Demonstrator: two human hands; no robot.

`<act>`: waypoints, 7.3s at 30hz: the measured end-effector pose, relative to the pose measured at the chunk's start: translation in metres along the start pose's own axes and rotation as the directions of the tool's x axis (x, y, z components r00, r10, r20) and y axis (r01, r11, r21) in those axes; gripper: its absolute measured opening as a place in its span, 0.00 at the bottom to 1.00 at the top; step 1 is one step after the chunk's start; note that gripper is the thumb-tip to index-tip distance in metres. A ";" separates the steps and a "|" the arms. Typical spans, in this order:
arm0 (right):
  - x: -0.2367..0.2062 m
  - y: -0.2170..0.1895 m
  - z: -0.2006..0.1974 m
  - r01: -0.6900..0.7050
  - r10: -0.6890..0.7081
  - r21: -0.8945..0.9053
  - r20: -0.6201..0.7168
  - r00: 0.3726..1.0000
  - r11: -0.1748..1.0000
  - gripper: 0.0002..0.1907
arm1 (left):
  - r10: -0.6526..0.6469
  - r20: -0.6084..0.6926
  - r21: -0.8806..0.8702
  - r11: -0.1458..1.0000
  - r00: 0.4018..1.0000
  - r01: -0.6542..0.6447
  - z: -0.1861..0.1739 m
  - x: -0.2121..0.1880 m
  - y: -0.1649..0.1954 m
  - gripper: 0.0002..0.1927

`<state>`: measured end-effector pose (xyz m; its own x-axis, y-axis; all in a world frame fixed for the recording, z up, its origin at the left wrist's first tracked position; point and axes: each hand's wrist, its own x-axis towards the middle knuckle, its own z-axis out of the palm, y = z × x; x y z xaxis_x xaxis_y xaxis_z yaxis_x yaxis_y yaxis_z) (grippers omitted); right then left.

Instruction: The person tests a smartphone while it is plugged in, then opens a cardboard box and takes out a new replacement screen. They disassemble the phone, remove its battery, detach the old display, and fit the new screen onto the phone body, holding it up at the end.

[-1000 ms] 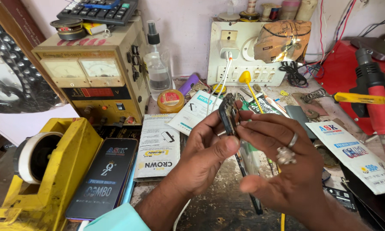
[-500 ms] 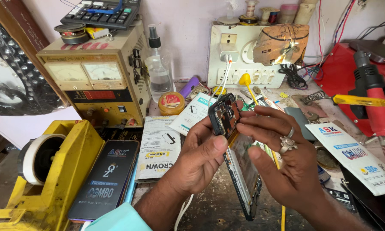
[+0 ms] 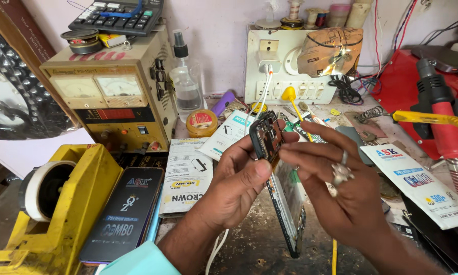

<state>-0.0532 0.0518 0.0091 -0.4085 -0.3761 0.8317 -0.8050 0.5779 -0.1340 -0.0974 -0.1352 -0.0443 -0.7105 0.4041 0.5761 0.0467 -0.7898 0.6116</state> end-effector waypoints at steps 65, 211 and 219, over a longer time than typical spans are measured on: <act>-0.010 0.013 0.017 -0.123 0.138 0.281 -0.033 0.990 0.952 0.12 | 0.010 -0.066 -0.044 0.999 0.998 -0.013 -0.001 0.002 -0.004 0.41; -0.044 0.060 0.031 -0.526 0.657 0.800 0.235 0.716 0.288 0.03 | -0.095 -0.196 0.228 0.964 0.976 0.140 0.003 0.005 -0.005 0.43; -0.044 0.060 0.032 -0.522 0.658 0.807 0.236 0.715 0.277 0.04 | -0.089 -0.196 0.232 0.963 0.977 0.135 0.003 0.004 -0.004 0.43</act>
<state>-0.0972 0.0799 -0.0530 -0.9235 -0.0595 0.3791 -0.3571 -0.2283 -0.9057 -0.0985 -0.1290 -0.0430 -0.8354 0.3749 0.4020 0.1126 -0.5992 0.7927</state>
